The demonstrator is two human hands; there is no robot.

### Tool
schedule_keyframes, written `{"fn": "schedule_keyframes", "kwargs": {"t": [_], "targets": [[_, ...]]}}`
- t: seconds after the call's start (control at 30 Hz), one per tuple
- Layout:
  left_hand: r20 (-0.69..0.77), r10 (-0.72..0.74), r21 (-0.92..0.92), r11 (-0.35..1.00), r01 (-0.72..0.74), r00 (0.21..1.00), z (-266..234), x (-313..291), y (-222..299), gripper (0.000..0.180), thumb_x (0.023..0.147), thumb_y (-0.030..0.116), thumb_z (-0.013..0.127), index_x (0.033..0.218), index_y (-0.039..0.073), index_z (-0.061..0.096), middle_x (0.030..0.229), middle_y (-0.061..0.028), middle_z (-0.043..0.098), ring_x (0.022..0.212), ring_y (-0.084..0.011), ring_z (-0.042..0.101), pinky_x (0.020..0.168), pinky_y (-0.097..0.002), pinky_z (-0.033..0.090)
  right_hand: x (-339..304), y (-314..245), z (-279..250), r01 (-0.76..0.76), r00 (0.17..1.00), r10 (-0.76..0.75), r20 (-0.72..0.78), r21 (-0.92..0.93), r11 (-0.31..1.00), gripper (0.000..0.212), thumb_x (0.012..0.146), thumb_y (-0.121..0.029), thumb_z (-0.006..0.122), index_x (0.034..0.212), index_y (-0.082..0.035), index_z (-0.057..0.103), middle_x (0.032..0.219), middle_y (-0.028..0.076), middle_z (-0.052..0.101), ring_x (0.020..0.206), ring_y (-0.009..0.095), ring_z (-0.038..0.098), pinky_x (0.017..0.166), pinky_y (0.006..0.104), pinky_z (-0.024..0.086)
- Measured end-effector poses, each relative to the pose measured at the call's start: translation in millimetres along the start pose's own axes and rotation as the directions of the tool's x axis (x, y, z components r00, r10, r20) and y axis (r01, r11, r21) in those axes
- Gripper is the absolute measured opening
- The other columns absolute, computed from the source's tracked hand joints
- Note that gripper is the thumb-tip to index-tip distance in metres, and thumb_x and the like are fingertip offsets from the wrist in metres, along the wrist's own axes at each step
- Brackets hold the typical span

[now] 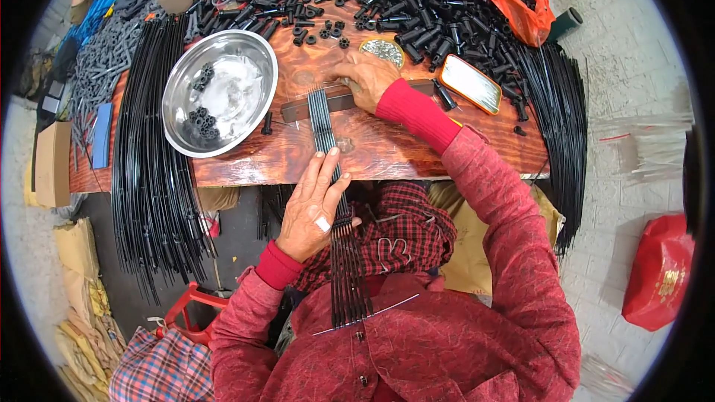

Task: Assembling hairpins by manually attaching small metallic components to black plastic strips and bundling them.

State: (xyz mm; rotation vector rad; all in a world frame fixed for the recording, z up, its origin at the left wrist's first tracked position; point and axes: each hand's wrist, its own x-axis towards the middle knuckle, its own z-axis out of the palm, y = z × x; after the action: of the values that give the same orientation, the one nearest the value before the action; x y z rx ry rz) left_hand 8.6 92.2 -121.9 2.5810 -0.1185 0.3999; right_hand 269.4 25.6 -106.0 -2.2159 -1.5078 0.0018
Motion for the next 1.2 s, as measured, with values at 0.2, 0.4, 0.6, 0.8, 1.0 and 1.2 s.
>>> {"fn": "schedule_keyframes", "kwargs": {"t": [0.2,0.4,0.6,0.8,1.0,1.2], "targets": [[0.012,-0.013,-0.011,1.0,0.013,1.0,-0.8,0.5,1.2,0.068,0.073,0.036,0.08,0.126,0.002,0.055,0.153,-0.0212,0.033,0.139,-0.0421,0.034,0.112,-0.0476,0.034,0.0,0.7,2.7,-0.021,1.0,0.021,-0.007,-0.005,1.0,0.024,0.088,-0.008,0.06,0.107,-0.018,0.071,0.093,0.007,0.058,0.097,0.028,0.06,0.081,0.0414,0.048],[0.015,-0.005,0.001,1.0,0.005,1.0,2.4,0.5,0.1,0.068,0.073,0.036,0.08,0.127,0.003,0.055,0.153,-0.0217,0.033,0.139,-0.0424,0.034,0.113,-0.0479,0.034,0.6,4.5,3.8,-0.053,0.998,0.052,0.039,0.021,0.998,0.035,0.083,-0.005,0.057,0.112,-0.021,0.07,0.099,0.009,0.06,0.101,0.032,0.06,0.084,0.0461,0.049],[0.02,-0.009,-0.001,1.0,0.009,1.0,0.0,-0.4,0.1,0.069,0.073,0.036,0.08,0.128,0.003,0.054,0.154,-0.0222,0.032,0.14,-0.0429,0.033,0.113,-0.0483,0.033,1.3,2.4,6.6,-0.017,0.999,0.018,-0.031,0.017,1.0,0.022,0.088,-0.01,0.061,0.106,-0.018,0.071,0.091,0.007,0.057,0.095,0.029,0.059,0.08,0.0408,0.048],[0.027,-0.01,-0.005,1.0,0.01,1.0,0.3,0.5,0.6,0.07,0.072,0.035,0.08,0.128,0.002,0.054,0.154,-0.0221,0.032,0.14,-0.0431,0.033,0.113,-0.0488,0.033,0.6,6.0,9.7,-0.013,0.998,0.015,-0.058,0.049,0.999,0.024,0.087,-0.007,0.059,0.105,-0.017,0.07,0.09,0.008,0.057,0.094,0.03,0.059,0.079,0.0408,0.048],[0.027,-0.016,-0.008,1.0,0.017,0.999,-1.2,1.2,1.9,0.07,0.072,0.035,0.081,0.127,0.002,0.054,0.154,-0.0214,0.032,0.139,-0.043,0.033,0.113,-0.0483,0.033,2.9,3.0,7.8,-0.029,0.999,0.03,-0.026,0.034,0.999,0.025,0.087,-0.008,0.058,0.106,-0.018,0.07,0.089,0.008,0.057,0.093,0.03,0.059,0.079,0.0412,0.048],[0.022,-0.015,-0.008,1.0,0.016,1.0,-0.8,1.3,1.6,0.069,0.071,0.036,0.081,0.126,0.002,0.056,0.154,-0.021,0.032,0.139,-0.0423,0.034,0.112,-0.048,0.034,3.3,4.7,8.0,-0.013,1.0,0.015,-0.027,0.06,0.998,0.026,0.086,-0.007,0.059,0.107,-0.018,0.071,0.089,0.008,0.058,0.092,0.031,0.059,0.079,0.0416,0.048]]}}
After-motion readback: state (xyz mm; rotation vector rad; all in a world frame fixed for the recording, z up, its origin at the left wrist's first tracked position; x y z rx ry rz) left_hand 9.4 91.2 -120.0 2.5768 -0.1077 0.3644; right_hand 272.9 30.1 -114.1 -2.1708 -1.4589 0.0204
